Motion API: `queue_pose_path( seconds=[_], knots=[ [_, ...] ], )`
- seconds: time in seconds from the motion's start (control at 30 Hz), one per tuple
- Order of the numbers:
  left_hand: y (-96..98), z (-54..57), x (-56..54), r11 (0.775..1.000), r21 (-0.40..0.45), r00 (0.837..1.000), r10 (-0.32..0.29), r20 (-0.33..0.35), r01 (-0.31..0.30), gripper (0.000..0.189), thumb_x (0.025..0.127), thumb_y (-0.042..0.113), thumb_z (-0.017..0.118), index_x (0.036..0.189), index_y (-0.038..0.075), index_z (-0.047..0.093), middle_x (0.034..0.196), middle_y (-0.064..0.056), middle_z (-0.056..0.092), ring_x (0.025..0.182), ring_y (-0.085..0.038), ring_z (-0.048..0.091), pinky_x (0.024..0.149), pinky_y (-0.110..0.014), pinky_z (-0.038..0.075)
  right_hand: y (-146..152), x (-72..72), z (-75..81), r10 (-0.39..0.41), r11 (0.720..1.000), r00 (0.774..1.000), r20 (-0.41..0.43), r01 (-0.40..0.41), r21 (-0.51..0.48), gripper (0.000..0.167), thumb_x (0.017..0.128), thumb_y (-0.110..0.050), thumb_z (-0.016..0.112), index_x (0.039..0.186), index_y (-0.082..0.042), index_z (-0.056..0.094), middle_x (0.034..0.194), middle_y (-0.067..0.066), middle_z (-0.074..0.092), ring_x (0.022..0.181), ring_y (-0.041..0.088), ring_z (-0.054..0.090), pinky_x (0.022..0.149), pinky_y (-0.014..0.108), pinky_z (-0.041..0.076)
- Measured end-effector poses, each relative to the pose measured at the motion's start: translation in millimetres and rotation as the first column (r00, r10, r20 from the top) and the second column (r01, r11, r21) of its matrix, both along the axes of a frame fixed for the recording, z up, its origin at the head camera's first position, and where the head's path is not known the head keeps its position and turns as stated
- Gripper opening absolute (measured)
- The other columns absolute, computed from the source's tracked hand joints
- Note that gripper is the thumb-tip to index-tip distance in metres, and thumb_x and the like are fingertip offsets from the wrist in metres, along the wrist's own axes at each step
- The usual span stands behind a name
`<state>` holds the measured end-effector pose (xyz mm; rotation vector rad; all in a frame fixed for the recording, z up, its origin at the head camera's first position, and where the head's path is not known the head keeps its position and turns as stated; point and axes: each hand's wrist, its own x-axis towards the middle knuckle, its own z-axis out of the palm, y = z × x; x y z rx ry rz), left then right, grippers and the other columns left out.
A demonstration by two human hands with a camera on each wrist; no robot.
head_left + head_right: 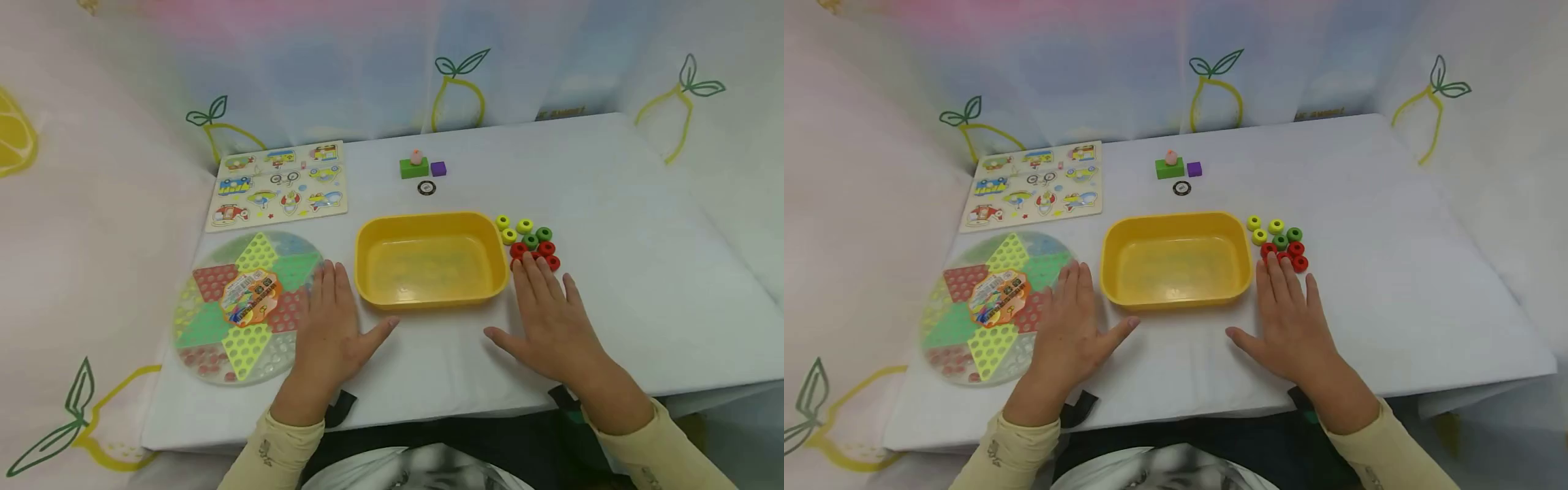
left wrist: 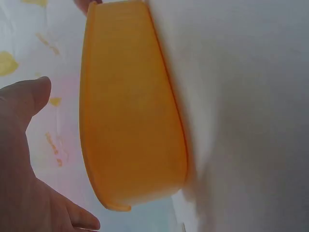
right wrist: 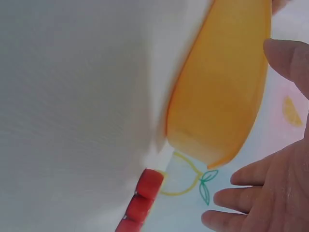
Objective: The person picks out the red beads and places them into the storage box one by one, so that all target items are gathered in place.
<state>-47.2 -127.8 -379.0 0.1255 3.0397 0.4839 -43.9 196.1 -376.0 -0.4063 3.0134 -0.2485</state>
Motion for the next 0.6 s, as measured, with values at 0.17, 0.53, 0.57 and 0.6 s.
queue_pose_path(
  seconds=[0.17, 0.53, 0.57, 0.6],
  knots=[
    [8.3, 0.2, -16.2, 0.999, 0.001, 0.999, -0.036, -0.033, 0.036, 0.128, 0.087, 0.085, 0.051, 0.166, -0.005, 0.007, 0.174, -0.026, 0.007, 0.163, -0.041, 0.005, 0.131, -0.062, 0.004, -0.4, -4.9, 3.5, -0.003, 1.000, 1.000, 0.010, 0.003, -0.017, 0.119, 0.089, -0.062, 0.073, 0.167, 0.000, 0.010, 0.174, 0.024, 0.012, 0.160, 0.045, 0.014, 0.124, 0.075, 0.009],
    [12.6, -4.7, -28.7, 1.000, 0.002, 0.998, -0.013, 0.065, 0.012, 0.130, 0.088, 0.086, 0.049, 0.165, -0.006, -0.001, 0.175, -0.025, 0.003, 0.164, -0.039, 0.001, 0.131, -0.059, -0.001, 10.0, -10.8, 9.8, -0.044, 0.998, 0.994, 0.097, 0.047, -0.032, 0.118, 0.090, -0.062, 0.072, 0.166, 0.003, 0.009, 0.175, 0.024, 0.009, 0.160, 0.047, 0.013, 0.124, 0.075, 0.005],
    [12.1, -4.6, -28.9, 1.000, 0.002, 0.998, -0.014, 0.062, 0.014, 0.130, 0.088, 0.086, 0.049, 0.165, -0.006, -0.001, 0.175, -0.025, 0.003, 0.164, -0.039, 0.001, 0.131, -0.059, -0.001, 10.2, -11.7, 9.8, -0.042, 0.999, 0.995, 0.095, 0.045, -0.029, 0.118, 0.090, -0.062, 0.072, 0.166, 0.003, 0.010, 0.175, 0.024, 0.009, 0.160, 0.047, 0.013, 0.124, 0.075, 0.005],
    [11.9, -4.5, -29.4, 1.000, 0.001, 0.998, -0.017, 0.061, 0.016, 0.130, 0.088, 0.086, 0.049, 0.165, -0.006, 0.000, 0.175, -0.025, 0.003, 0.164, -0.039, 0.002, 0.131, -0.059, 0.000, 10.3, -12.6, 10.0, -0.044, 0.999, 0.994, 0.098, 0.047, -0.027, 0.118, 0.090, -0.062, 0.072, 0.166, 0.003, 0.010, 0.175, 0.024, 0.009, 0.160, 0.047, 0.014, 0.124, 0.075, 0.006]
  ],
)
